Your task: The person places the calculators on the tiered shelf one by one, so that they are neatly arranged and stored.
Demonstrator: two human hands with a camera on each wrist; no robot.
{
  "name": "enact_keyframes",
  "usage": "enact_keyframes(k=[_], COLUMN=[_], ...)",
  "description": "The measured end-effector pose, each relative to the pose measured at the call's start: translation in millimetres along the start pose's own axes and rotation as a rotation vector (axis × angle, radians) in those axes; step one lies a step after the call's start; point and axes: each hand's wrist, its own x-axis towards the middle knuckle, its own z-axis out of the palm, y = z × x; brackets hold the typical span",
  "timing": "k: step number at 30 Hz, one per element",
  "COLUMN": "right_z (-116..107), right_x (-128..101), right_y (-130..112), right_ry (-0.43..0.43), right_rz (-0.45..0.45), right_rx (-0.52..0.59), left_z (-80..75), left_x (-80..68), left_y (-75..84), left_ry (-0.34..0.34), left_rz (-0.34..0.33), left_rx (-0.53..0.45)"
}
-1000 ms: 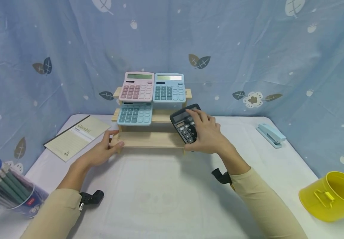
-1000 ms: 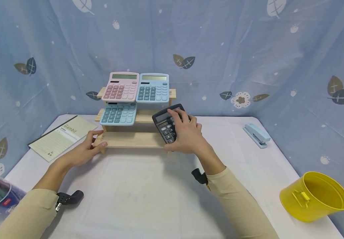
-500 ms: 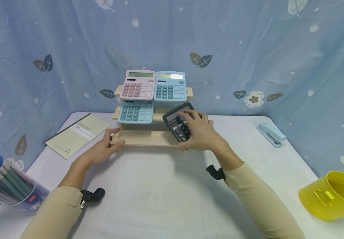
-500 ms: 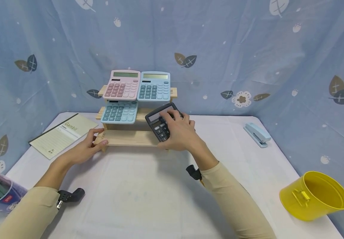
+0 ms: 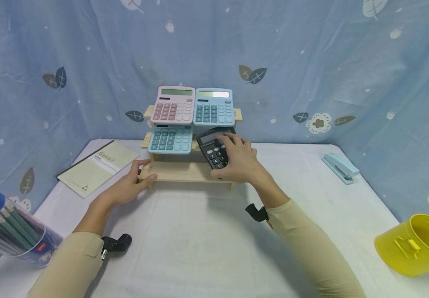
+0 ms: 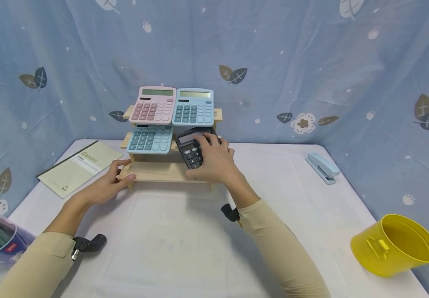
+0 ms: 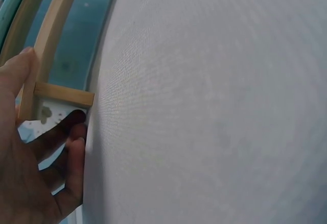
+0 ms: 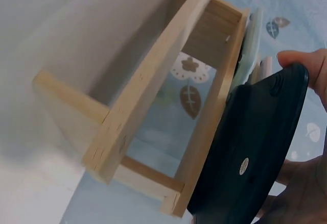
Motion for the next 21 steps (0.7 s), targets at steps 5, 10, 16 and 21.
enact_keyframes(k=[5,10,16,21], right_z=[5.5,11.3,4.4,-3.8], right_x=[10.0,18.0,23.4,28.0], right_y=[-3.5,-8.5,-10.0,-5.7], right_ry=[0.025,0.051,-0.087,-0.166], right_rz=[0.050,0.076,0.050,0.001], right_rx=[0.022,0.029,-0.020,-0.027], left_z=[-0.3,0.1,1.2,1.5], left_x=[0.6,0.3,0.4,1.9], left_y=[0.7,-1.5,-4.3,-5.2], left_ry=[0.001,0.007,0.010,0.010], left_rz=[-0.002,0.022,0.033,0.027], left_rx=[0.006,0.004,-0.006,-0.005])
